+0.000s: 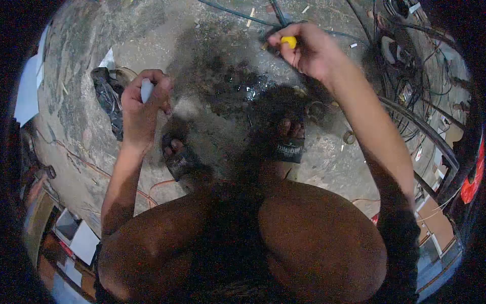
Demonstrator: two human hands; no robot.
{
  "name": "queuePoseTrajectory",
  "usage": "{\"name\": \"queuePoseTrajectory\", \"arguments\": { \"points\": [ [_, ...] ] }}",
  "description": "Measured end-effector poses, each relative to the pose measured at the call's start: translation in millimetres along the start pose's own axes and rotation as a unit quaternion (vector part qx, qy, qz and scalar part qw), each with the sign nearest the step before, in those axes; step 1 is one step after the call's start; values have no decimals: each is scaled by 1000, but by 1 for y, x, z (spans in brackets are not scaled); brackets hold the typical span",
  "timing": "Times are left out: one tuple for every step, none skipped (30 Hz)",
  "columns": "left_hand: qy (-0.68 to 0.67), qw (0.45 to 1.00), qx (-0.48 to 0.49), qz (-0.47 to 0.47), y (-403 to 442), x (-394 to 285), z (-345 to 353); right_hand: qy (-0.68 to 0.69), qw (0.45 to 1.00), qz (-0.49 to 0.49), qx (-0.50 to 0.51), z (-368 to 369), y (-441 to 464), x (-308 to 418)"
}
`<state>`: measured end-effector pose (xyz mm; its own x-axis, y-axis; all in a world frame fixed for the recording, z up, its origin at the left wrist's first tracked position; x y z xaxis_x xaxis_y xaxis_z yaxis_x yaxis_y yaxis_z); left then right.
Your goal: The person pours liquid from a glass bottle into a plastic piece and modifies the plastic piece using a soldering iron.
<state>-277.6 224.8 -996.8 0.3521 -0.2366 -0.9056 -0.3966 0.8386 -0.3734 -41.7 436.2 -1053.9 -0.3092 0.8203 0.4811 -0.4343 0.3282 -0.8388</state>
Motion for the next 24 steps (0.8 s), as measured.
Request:
{"name": "queuePoseTrajectory", "arguments": {
  "points": [
    [-2,1000,-7,-5,1,9,-5,-43,999,12,-8,3,4,-6],
    [-4,1000,-13,-10,2,17,-8,-85,996,23,-16,10,9,-13],
    [1,1000,-19,-17,1,23,-10,-128,991,34,-23,16,13,-17],
    [6,999,-25,-23,0,28,-12,-204,978,34,-10,24,17,-19],
    [11,999,-31,-27,0,32,-13,-248,968,36,10,32,23,-19],
    [21,999,-25,-25,-1,34,-12,-291,955,38,29,38,30,-18],
    [30,999,-19,-23,-3,36,-11,-334,941,40,49,42,38,-16],
    [40,999,-13,-22,-4,37,-10,-333,941,13,55,44,54,-18],
    [30,999,-6,-17,-5,36,-8,-374,925,-36,50,42,67,-13],
    [20,1000,0,-13,-5,36,-6,-413,906,-85,45,47,73,-8],
    [10,1000,7,-9,-5,35,-5,-451,882,-133,40,52,77,-4],
    [16,1000,4,-6,-5,34,-4,-519,839,-164,-17,52,81,-1],
    [21,1000,2,-2,-5,32,-2,-521,828,-206,-27,52,75,3],
    [25,1000,0,2,-4,31,-2,-523,815,-246,-37,50,62,8],
    [36,999,3,17,-4,30,-2,-524,801,-284,-48,46,45,13],
    [45,998,9,30,-4,29,-3,-545,791,-275,-32,38,22,19],
    [53,997,17,44,-4,29,-2,-566,781,-264,-18,20,-2,25],
    [62,996,18,61,-3,29,-2,-565,747,-344,-72,-15,-23,26],
    [72,994,15,81,-3,29,-3,-559,703,-423,-121,-49,-45,27],
    [84,991,9,102,-3,28,-4,-543,725,-370,-208,-90,-69,12],
    [66,996,10,63,-2,30,-4,-516,744,-312,-287,-130,-95,-4],
    [52,998,8,22,-2,29,-5,-592,653,-336,-332,-155,-117,-21],
    [41,999,4,-19,-4,28,-8,-636,587,-365,-343,-170,-142,-45],
    [24,1000,12,-12,-3,24,-6,-676,594,-276,-337,-183,-154,-74]
  ]
}}
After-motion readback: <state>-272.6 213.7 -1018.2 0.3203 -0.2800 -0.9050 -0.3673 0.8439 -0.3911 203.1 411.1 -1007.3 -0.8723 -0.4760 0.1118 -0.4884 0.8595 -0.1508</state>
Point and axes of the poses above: each hand's wrist, its own y-axis towards the middle knuckle, its own z-axis out of the palm, x = y × z, the point moved 6 cm from there along y, towards the middle knuckle, and after that the axes turned 13 degrees about -y, right-handed, at the moved point
